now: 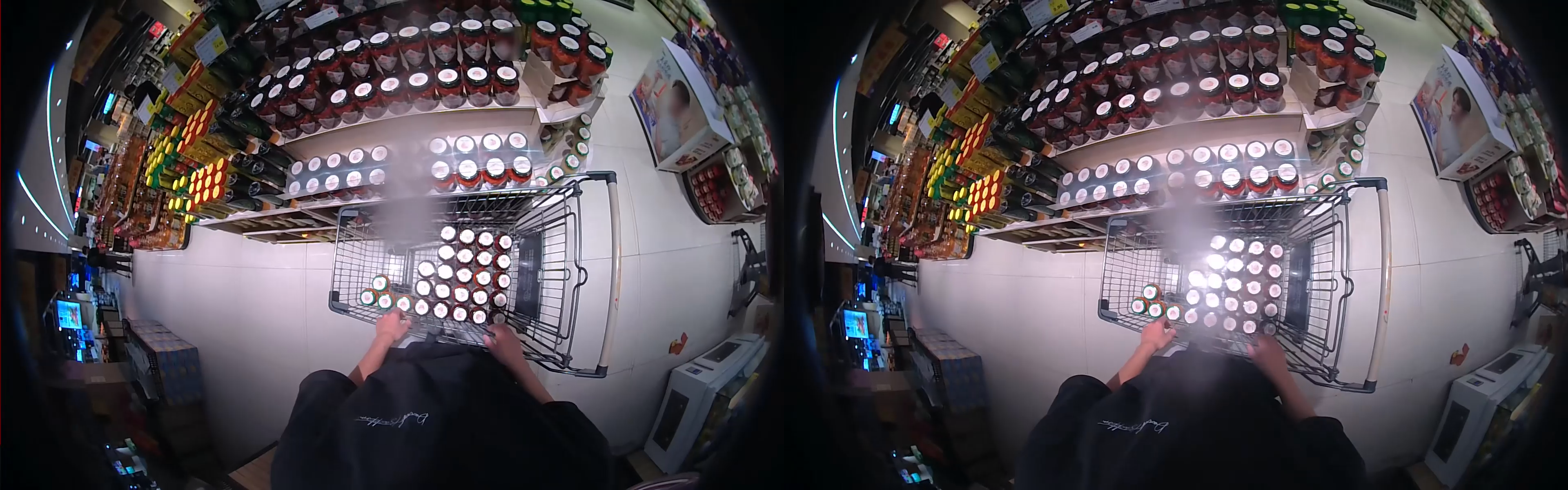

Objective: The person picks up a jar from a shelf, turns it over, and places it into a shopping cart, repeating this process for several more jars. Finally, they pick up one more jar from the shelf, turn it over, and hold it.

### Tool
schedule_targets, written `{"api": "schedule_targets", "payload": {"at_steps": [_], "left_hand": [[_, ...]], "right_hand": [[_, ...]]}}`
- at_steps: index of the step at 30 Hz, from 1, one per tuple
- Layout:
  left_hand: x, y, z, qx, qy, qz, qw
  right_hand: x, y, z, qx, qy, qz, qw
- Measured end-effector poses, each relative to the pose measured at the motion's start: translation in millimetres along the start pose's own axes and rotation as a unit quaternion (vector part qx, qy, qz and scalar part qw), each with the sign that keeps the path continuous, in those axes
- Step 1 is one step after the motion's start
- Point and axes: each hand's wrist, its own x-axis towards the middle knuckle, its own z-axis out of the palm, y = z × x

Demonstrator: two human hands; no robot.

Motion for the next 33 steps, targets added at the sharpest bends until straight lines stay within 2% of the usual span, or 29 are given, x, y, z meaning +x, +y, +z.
{"api": "schedule_targets", "payload": {"at_steps": [4, 6, 8, 10, 12, 14, 22, 27, 30, 31, 33], "left_hand": [[4.4, -14.2, 8.1, -0.031, 0.052, 0.027, 0.998], [6.3, -13.5, -0.5, -0.012, 0.009, 0.003, 1.000], [14.0, -21.7, 0.0, 0.010, 0.011, 0.020, 1.000], [12.8, -33.0, 0.1, 0.029, 0.006, 0.034, 0.999], [22.4, -40.6, -10.9, 0.064, -0.064, 0.014, 0.996], [26.8, -47.1, -15.6, 0.067, -0.079, 0.005, 0.995], [49.8, -80.1, -31.3, 0.064, -0.173, 0.131, 0.974], [63.4, -111.7, -31.9, 0.034, -0.148, 0.218, 0.964], [72.3, -124.4, -35.6, 0.024, -0.172, 0.234, 0.957], [84.4, -133.7, -23.3, 0.064, -0.160, 0.262, 0.950], [81.1, -137.5, -29.1, 0.046, -0.163, 0.257, 0.952]], "right_hand": [[-19.8, -20.8, -19.6, -0.054, 0.078, -0.005, 0.995], [-17.3, -28.1, -19.1, -0.067, 0.113, -0.024, 0.991], [-13.8, -31.7, -12.6, -0.106, 0.164, -0.065, 0.979], [-10.3, -40.4, -8.3, -0.097, 0.171, -0.065, 0.978], [-4.6, -48.2, -10.1, -0.093, 0.181, -0.069, 0.977], [-1.3, -54.3, -7.8, -0.146, 0.187, -0.077, 0.968], [4.2, -78.5, -5.4, -0.143, 0.225, -0.050, 0.962], [6.5, -89.6, 8.1, -0.137, 0.232, -0.007, 0.963], [8.9, -91.2, 19.5, -0.152, 0.234, 0.007, 0.960], [10.2, -93.8, 22.4, -0.149, 0.244, 0.009, 0.958], [9.5, -98.7, 26.2, -0.149, 0.244, 0.010, 0.958]]}}
